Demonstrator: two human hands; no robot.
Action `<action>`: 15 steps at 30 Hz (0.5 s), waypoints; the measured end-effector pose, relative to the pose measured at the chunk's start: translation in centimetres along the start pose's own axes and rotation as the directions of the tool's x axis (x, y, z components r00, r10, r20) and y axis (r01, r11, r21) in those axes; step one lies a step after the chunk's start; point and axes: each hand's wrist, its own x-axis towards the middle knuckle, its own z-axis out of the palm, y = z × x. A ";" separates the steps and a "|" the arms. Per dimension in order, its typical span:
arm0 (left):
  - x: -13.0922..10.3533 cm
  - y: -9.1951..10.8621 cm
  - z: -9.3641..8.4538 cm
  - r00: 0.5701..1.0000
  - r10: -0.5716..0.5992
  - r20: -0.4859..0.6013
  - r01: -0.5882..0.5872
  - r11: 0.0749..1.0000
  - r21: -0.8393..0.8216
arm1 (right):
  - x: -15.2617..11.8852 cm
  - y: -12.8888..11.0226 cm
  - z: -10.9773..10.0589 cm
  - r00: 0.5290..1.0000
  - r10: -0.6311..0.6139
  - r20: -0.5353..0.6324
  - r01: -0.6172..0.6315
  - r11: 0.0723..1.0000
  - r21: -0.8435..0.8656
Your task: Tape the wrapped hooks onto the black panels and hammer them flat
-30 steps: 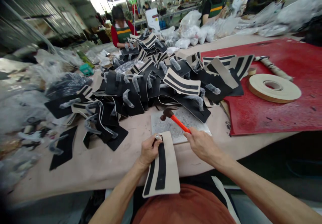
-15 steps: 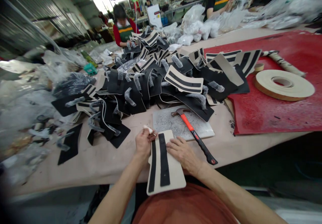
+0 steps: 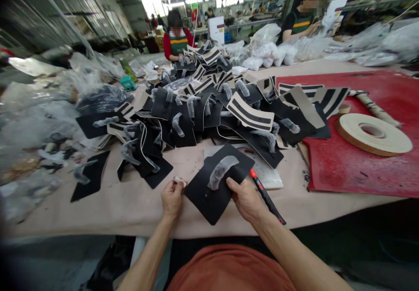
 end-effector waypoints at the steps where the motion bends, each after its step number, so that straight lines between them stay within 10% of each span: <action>1: -0.1 0.1 0.1 1.000 0.016 0.011 -0.016 1.000 0.007 | 0.3 -0.3 0.4 0.998 0.063 -0.002 -0.062 0.995 0.083; 15: -0.4 -0.3 -0.7 0.988 0.145 0.061 -0.155 0.963 0.221 | 1.8 0.4 2.6 0.977 0.214 0.001 -0.212 0.966 0.148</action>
